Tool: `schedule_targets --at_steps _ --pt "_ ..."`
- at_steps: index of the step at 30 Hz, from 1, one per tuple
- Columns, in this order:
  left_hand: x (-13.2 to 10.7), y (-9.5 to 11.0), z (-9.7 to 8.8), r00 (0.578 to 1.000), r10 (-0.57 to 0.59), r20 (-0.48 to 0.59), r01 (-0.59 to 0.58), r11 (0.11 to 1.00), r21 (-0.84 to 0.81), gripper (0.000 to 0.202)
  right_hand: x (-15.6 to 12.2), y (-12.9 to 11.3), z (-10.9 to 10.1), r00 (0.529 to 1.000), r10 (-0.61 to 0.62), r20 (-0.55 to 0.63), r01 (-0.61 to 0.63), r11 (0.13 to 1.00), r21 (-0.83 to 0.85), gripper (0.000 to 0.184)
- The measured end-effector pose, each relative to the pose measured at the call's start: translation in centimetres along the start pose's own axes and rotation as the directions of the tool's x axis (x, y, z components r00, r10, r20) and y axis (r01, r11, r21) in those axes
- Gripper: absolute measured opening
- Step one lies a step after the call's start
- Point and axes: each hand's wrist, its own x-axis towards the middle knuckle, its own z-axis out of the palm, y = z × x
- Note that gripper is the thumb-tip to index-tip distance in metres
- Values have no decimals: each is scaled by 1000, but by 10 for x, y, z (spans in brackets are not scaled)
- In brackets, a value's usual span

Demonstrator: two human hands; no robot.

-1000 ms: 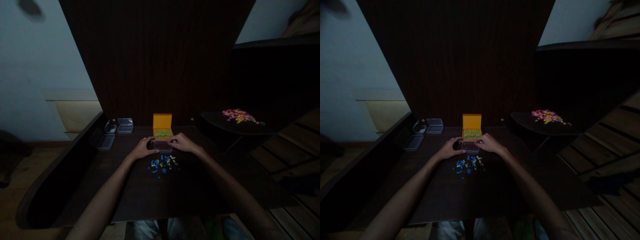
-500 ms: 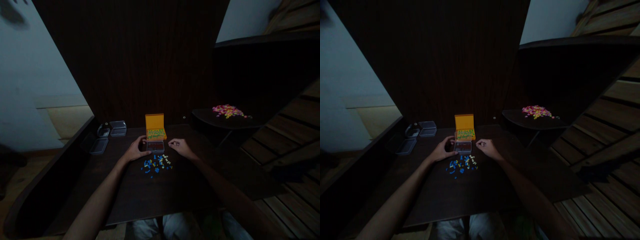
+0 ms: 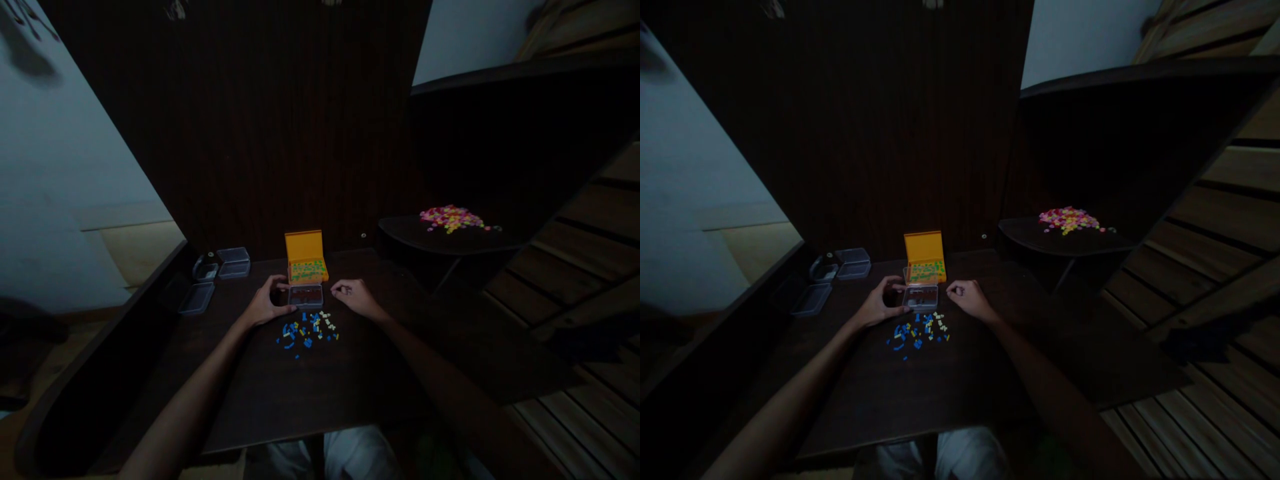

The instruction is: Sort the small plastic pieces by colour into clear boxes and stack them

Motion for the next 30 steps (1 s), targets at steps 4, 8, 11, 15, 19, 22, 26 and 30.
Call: schedule_targets --at_steps 4,8,11,15,19,22,26,30 --pt "0 -1 0 999 41 1 -41 999 -19 69 0 0 -1 1000 -10 9 9 1000 15 20" --pt "0 3 -1 998 62 14 -63 997 49 56 1 0 0 1000 -12 6 12 1000 22 19" --pt "-2 4 -3 999 48 15 -50 993 107 52 1 1 0 1000 -23 0 23 999 43 19" --pt "-13 0 -11 999 32 -6 -30 989 147 50 1 1 1 999 -31 -19 33 996 85 19" --pt "-30 -9 -29 998 -9 -56 19 983 180 50 1 3 2 1000 -13 -9 14 994 113 20" --pt "-44 -15 -45 993 -73 -98 91 977 192 51 1 4 3 1000 -6 -6 7 992 122 21" --pt "-59 -19 -57 972 -138 -192 178 960 214 54 1 4 2 1000 -9 -6 9 994 113 20" --pt "-62 -18 -54 929 -156 -336 249 934 256 63 0 2 0 1000 -14 14 12 995 101 20"
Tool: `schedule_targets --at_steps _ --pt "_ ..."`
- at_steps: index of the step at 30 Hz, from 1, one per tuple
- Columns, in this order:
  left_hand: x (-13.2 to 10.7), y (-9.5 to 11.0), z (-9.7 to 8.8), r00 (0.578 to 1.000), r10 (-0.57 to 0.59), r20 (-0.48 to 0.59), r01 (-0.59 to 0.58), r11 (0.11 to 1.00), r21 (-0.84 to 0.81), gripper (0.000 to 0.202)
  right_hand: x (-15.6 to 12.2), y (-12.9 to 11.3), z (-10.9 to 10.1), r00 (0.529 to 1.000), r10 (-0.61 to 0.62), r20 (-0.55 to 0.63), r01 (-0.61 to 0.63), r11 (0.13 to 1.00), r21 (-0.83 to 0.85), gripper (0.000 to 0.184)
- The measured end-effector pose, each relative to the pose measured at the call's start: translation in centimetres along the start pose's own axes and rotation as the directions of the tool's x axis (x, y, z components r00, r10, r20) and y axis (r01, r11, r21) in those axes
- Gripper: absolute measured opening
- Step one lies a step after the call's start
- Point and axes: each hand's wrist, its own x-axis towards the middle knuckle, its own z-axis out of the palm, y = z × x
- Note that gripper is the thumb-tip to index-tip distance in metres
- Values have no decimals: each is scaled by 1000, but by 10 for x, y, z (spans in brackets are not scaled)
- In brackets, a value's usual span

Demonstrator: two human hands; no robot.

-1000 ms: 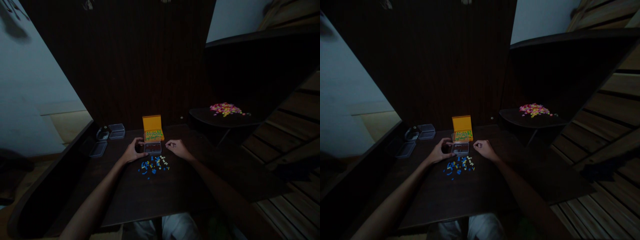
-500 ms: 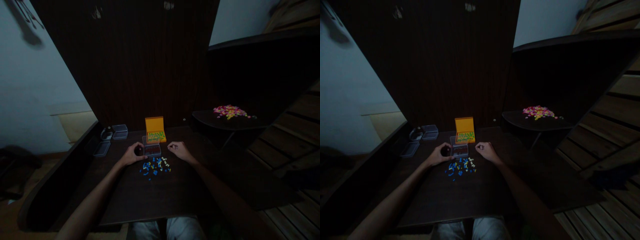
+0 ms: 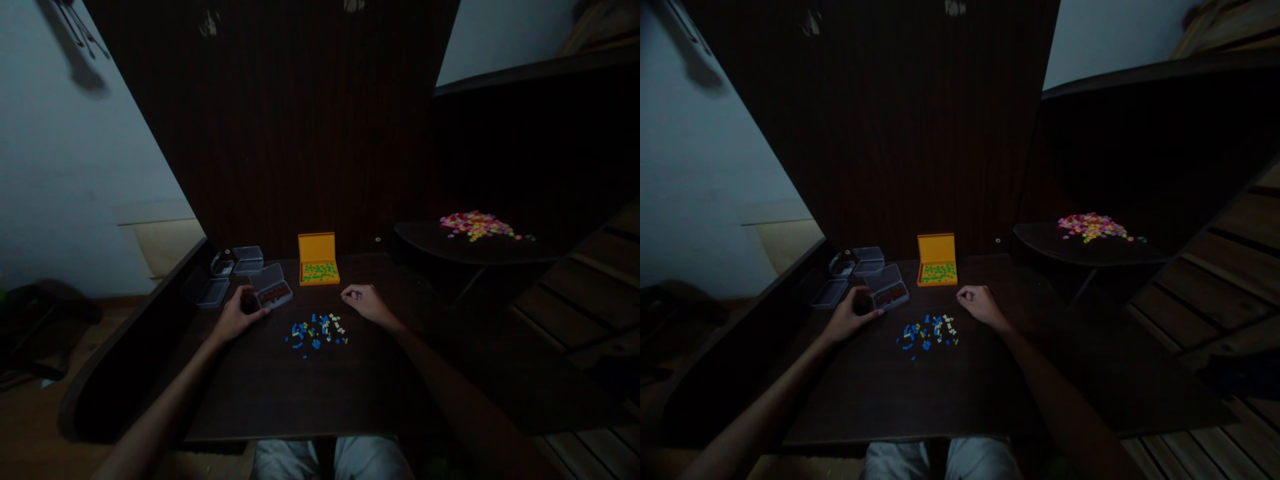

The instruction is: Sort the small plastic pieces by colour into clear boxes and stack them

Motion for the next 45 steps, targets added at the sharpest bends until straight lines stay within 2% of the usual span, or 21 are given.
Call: schedule_targets --at_steps 3,8,11,14,20,25,27,45 --pt "3 6 12 995 -69 -69 71 997 30 70 0 0 0 1000 3 7 -3 1000 -8 21" --pt "16 28 35 959 -208 -192 219 975 37 87 -1 3 2 1000 -5 -8 5 1000 -14 22" --pt "28 40 45 949 -239 -204 255 965 55 104 0 5 3 1000 -12 -13 11 1000 -24 22" --pt "39 45 52 946 -257 -196 277 957 81 111 0 4 3 1000 -9 -7 9 999 -37 21" --pt "57 44 65 943 -251 -220 274 958 79 101 0 2 1 1000 7 2 -7 999 -38 21" --pt "66 42 70 955 -235 -179 260 957 127 74 1 2 2 1000 12 3 -11 999 -45 21" --pt "69 43 71 953 -240 -184 269 951 152 70 1 2 1 1000 13 7 -12 999 -46 21" --pt "79 44 79 947 -221 -235 258 956 138 65 1 5 1 1000 -4 24 6 995 -99 21"
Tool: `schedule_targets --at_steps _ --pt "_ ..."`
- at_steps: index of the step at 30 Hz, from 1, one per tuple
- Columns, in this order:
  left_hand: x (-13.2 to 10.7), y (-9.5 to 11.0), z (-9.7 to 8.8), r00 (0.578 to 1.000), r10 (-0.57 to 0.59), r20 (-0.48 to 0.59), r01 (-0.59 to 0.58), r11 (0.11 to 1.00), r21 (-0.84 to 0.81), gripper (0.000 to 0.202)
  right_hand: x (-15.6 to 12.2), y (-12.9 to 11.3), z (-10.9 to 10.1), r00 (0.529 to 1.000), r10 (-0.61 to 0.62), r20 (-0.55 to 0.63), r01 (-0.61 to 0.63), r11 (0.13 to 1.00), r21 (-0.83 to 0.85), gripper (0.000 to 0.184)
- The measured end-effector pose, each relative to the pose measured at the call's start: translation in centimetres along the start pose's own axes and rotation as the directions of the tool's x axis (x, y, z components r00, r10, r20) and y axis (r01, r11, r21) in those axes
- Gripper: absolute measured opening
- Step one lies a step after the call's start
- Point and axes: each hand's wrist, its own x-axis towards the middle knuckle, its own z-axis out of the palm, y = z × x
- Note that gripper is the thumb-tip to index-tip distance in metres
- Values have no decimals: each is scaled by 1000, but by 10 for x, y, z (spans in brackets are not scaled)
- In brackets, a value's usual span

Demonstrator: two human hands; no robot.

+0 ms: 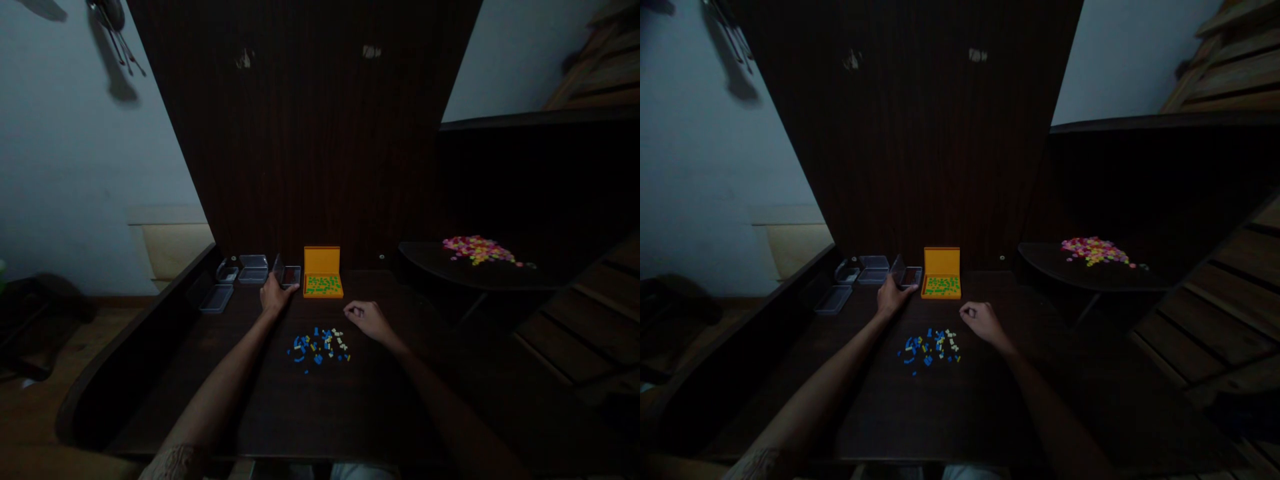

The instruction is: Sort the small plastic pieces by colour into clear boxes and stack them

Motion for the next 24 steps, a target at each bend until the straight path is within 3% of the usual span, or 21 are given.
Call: schedule_targets --at_steps 5,9,12,16,20,24 --pt "0 -3 1 1000 25 -6 -25 999 -22 64 -1 0 1 1000 -14 8 14 1000 10 23" --pt "-7 -14 -3 992 114 -52 -116 992 -54 75 -1 1 2 1000 -13 10 13 1000 13 23" --pt "-9 -28 -13 987 145 -66 -145 989 3 76 -1 1 3 1000 -20 15 20 1000 7 22" --pt "1 -50 -29 975 190 -113 -167 968 185 58 -1 2 3 999 -32 26 32 999 -8 21" --pt "16 -65 -41 967 257 4 -235 879 415 47 -1 0 2 999 -32 23 32 999 -3 20" --pt "24 -69 -51 946 314 87 -319 843 434 40 -2 -3 1 999 -31 30 31 999 -17 22"
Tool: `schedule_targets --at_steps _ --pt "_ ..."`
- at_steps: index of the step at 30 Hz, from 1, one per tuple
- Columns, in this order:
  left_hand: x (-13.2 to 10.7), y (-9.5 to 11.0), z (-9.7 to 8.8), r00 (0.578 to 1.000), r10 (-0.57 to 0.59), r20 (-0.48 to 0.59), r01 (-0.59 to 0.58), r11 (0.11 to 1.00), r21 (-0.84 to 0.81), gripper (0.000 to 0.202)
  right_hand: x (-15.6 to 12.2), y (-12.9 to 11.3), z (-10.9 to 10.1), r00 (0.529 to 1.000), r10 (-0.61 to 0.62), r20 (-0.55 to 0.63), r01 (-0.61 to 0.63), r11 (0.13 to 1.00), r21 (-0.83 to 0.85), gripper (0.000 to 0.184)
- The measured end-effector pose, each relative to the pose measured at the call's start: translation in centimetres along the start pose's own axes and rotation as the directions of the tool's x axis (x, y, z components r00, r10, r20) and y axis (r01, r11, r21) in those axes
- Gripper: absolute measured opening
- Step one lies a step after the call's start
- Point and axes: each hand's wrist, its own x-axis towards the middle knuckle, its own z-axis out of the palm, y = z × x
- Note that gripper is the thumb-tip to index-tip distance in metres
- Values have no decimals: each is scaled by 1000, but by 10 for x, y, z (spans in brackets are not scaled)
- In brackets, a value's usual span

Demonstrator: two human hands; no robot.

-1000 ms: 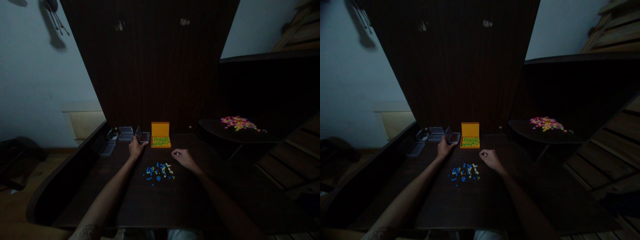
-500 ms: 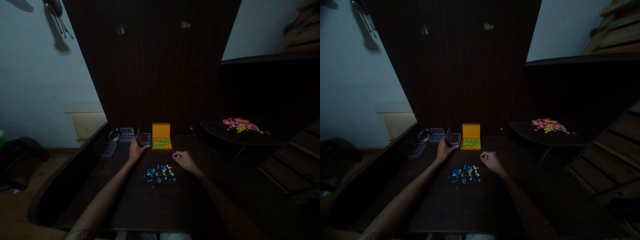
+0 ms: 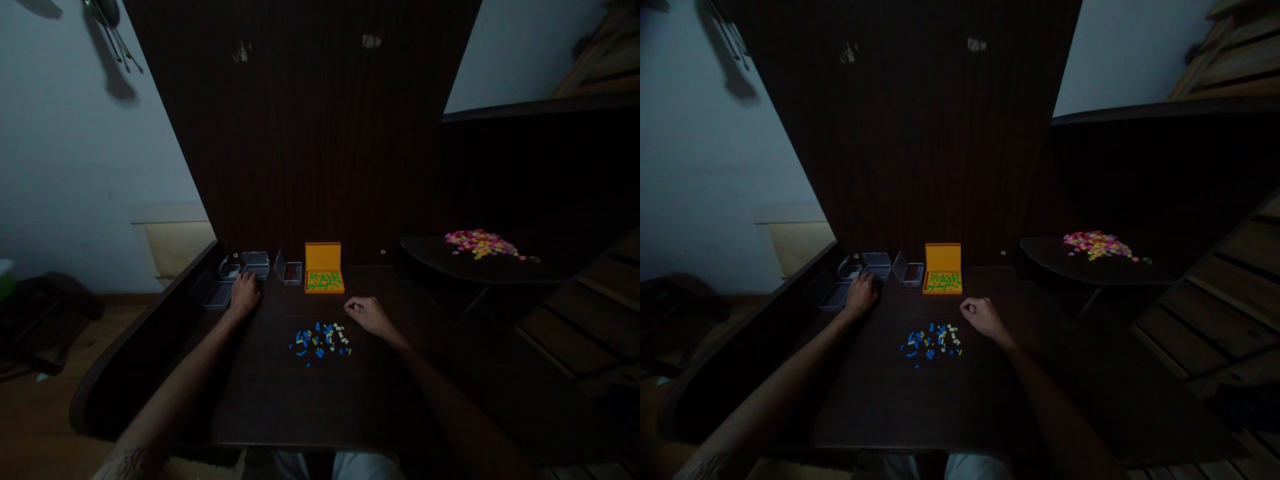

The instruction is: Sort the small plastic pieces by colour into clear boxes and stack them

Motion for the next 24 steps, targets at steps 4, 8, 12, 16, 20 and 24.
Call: schedule_targets --at_steps 4,8,12,16,20,24 --pt "-3 -3 -12 997 66 33 -65 998 -12 29 0 -3 -1 1000 8 6 -8 1000 -22 21" --pt "-18 0 -22 991 118 56 -115 992 -44 25 0 -4 -2 1000 7 3 -7 999 -35 20" --pt "-43 7 -29 990 132 51 -129 990 -65 24 -1 -5 -2 1000 5 8 -5 999 -46 20" --pt "-69 17 -34 987 157 41 -154 986 -62 19 -4 -7 -2 1000 5 17 -4 998 -59 21" --pt "-91 33 -40 965 250 79 -243 966 -92 15 -6 -8 0 1000 11 29 -8 995 -98 21" --pt "-102 51 -45 904 411 112 -397 909 -129 17 -7 -10 0 999 28 42 -23 991 -130 22"
